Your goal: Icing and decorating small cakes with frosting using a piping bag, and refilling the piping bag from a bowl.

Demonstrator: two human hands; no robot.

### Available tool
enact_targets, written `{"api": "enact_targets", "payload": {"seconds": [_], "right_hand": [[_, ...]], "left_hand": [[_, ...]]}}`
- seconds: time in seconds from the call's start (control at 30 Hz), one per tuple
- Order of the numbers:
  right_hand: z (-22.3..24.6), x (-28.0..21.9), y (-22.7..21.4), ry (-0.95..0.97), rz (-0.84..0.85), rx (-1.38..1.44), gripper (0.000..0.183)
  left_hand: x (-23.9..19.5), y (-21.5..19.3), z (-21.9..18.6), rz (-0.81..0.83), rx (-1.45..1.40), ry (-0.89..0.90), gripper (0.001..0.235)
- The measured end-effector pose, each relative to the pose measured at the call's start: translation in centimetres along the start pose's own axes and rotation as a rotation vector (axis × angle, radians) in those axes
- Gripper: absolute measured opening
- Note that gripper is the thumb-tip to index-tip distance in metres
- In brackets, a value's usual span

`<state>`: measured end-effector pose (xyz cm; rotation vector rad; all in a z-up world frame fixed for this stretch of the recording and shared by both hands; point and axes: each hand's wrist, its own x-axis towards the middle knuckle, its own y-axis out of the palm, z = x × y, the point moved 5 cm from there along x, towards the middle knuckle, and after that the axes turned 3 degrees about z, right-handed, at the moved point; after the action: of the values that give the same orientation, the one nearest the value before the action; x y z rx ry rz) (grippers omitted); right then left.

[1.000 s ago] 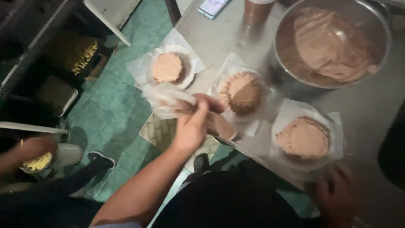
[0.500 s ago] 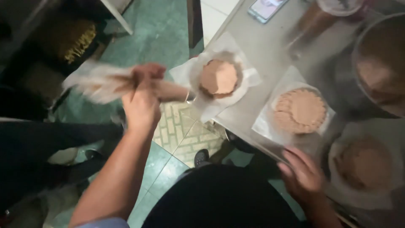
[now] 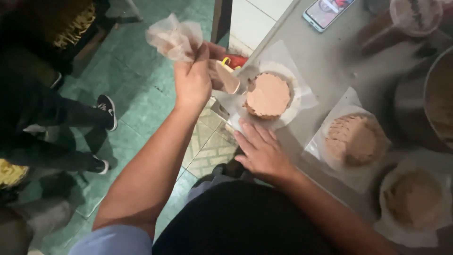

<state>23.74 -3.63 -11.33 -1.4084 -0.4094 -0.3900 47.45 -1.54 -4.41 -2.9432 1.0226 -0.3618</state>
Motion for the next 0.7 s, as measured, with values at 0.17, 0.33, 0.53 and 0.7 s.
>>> {"api": "enact_targets", "payload": {"seconds": [0.17, 0.33, 0.53, 0.7], "right_hand": [[-0.2, 0.6, 3.0, 0.090, 0.186, -0.085, 0.072], [0.5, 4.5, 3.0, 0.172, 0.218, -0.202, 0.081], [1.3, 6.4, 4.7, 0.182, 0.176, -0.432, 0.071], [2.3, 6.6, 4.6, 0.291, 0.043, -0.451, 0.063]], "left_hand": [[1.4, -0.4, 4.1, -0.023, -0.056, -0.208, 0.037], [3.2, 0.0, 7.4, 0.026, -0.247, -0.298, 0.034], [4.3, 0.2, 6.1, 0.103, -0.212, -0.241, 0.019], [5.1, 1.0, 6.0, 0.259, -0.239, -0.248, 0.026]]}}
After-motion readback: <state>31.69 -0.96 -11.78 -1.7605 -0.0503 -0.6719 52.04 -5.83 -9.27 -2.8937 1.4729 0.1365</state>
